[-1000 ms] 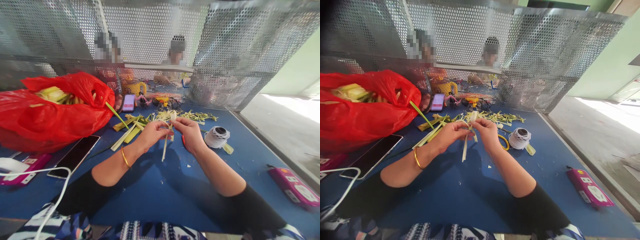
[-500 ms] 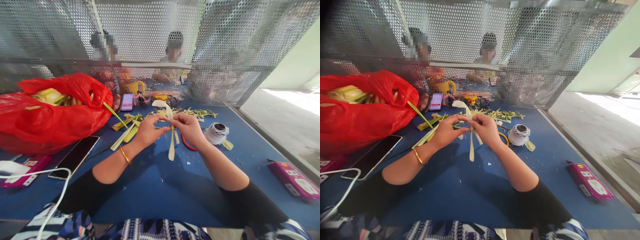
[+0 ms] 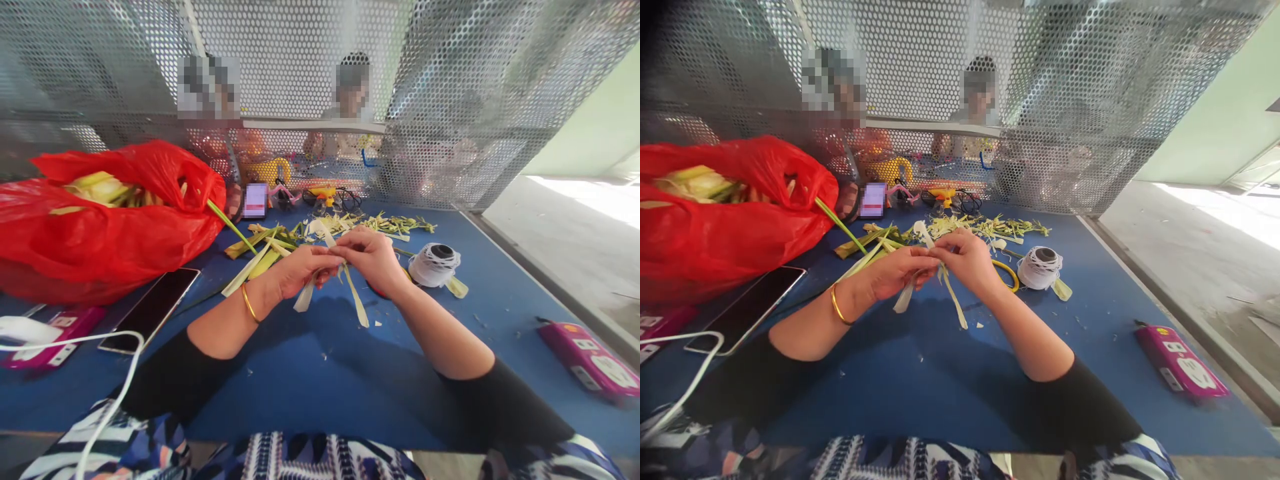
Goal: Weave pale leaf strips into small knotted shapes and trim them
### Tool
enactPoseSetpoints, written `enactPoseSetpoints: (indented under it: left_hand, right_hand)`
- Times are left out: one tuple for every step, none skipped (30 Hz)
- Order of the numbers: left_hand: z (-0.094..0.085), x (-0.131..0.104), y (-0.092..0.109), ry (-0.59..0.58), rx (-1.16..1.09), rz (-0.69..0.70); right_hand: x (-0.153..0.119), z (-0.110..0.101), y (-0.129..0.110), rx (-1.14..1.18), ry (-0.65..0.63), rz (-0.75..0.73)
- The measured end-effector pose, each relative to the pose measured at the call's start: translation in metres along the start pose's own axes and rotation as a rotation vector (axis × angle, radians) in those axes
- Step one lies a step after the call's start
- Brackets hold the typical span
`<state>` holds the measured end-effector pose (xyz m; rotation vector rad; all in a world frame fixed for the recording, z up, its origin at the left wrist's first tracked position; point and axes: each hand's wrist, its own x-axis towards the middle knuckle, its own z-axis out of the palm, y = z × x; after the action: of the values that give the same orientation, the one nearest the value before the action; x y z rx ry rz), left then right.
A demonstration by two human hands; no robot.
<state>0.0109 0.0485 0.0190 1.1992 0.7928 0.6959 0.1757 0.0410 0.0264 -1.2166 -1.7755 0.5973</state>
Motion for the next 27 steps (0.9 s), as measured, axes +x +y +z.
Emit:
enactPoseSetpoints:
  left_hand:
    - [0.001, 0.000, -0.001, 0.018, 0.010, 0.005]
    - [0.002, 0.001, -0.002, 0.041, 0.022, 0.010]
    - [0.004, 0.001, -0.003, 0.063, 0.035, 0.008]
    - [0.005, 0.002, -0.003, 0.085, 0.044, 0.000]
    - [0.006, 0.002, -0.003, 0.111, 0.051, -0.011]
    - [0.006, 0.002, -0.002, 0.140, 0.054, -0.017]
    - [0.006, 0.002, -0.001, 0.170, 0.056, -0.017]
    - [0.006, 0.002, 0.000, 0.196, 0.055, -0.013]
    - [0.006, 0.002, 0.001, 0.214, 0.054, -0.008]
    - [0.005, 0.002, 0.002, 0.220, 0.052, -0.010]
    - [0.005, 0.002, 0.002, 0.215, 0.050, -0.021]
    - [0.004, 0.002, 0.002, 0.208, 0.048, -0.038]
    - [0.004, 0.002, 0.002, 0.202, 0.047, -0.056]
    - [0.004, 0.002, 0.002, 0.199, 0.050, -0.068]
    - [0.004, 0.001, 0.002, 0.201, 0.058, -0.073]
    - [0.005, 0.001, 0.001, 0.204, 0.074, -0.070]
    - [0.006, 0.001, 0.001, 0.203, 0.100, -0.058]
    - [0.008, 0.000, 0.001, 0.190, 0.136, -0.046]
    - [0.009, -0.001, 0.001, 0.168, 0.176, -0.035]
    - [0.012, -0.002, 0.001, 0.140, 0.216, -0.025]
    - [0.014, -0.003, 0.000, 0.106, 0.254, -0.018]
    - [0.016, -0.005, 0.000, 0.079, 0.284, -0.012]
    - [0.018, -0.005, -0.001, 0.061, 0.309, -0.009]
    - [0.020, -0.006, -0.001, 0.049, 0.329, -0.010]
    - [0.022, -0.006, -0.002, 0.041, 0.349, -0.014]
    - [0.022, -0.006, -0.003, 0.030, 0.366, -0.024]
    - [0.023, -0.006, -0.004, 0.024, 0.375, -0.042]
  right_hand:
    - [0.000, 0.001, 0.000, 0.003, -0.014, -0.009]
    - [0.000, 0.002, 0.000, 0.003, -0.031, -0.017]
    - [0.001, 0.001, 0.000, 0.000, -0.055, -0.023]
    - [0.001, 0.000, 0.000, -0.004, -0.081, -0.022]
    - [0.002, -0.003, 0.000, -0.006, -0.112, -0.016]
    - [0.003, -0.006, -0.001, -0.010, -0.146, -0.003]
    - [0.003, -0.010, -0.001, -0.023, -0.181, 0.013]
    - [0.004, -0.014, -0.001, -0.045, -0.214, 0.024]
    - [0.005, -0.018, -0.001, -0.076, -0.241, 0.026]
    - [0.005, -0.022, -0.001, -0.113, -0.261, 0.022]
    - [0.006, -0.025, -0.001, -0.151, -0.278, 0.013]
    - [0.006, -0.027, 0.000, -0.186, -0.293, 0.004]
    - [0.007, -0.029, 0.000, -0.209, -0.313, -0.004]
    - [0.008, -0.030, 0.000, -0.219, -0.333, -0.010]
    - [0.008, -0.030, 0.001, -0.215, -0.349, -0.016]
    - [0.009, -0.030, 0.001, -0.198, -0.358, -0.021]
    - [0.009, -0.029, 0.001, -0.170, -0.353, -0.017]
    - [0.009, -0.028, 0.002, -0.138, -0.332, -0.001]
    - [0.009, -0.025, 0.002, -0.109, -0.302, 0.028]
    - [0.007, -0.021, 0.001, -0.086, -0.281, 0.072]
    - [0.005, -0.016, 0.001, -0.058, -0.279, 0.124]
    - [0.003, -0.011, 0.000, -0.017, -0.291, 0.175]
    - [0.001, -0.005, -0.001, 0.044, -0.308, 0.220]
    - [-0.001, 0.000, -0.002, 0.129, -0.306, 0.251]
    - [-0.002, 0.004, -0.003, 0.216, -0.266, 0.272]
    - [-0.003, 0.007, -0.005, 0.291, -0.198, 0.280]
    - [-0.003, 0.008, -0.007, 0.344, -0.119, 0.276]
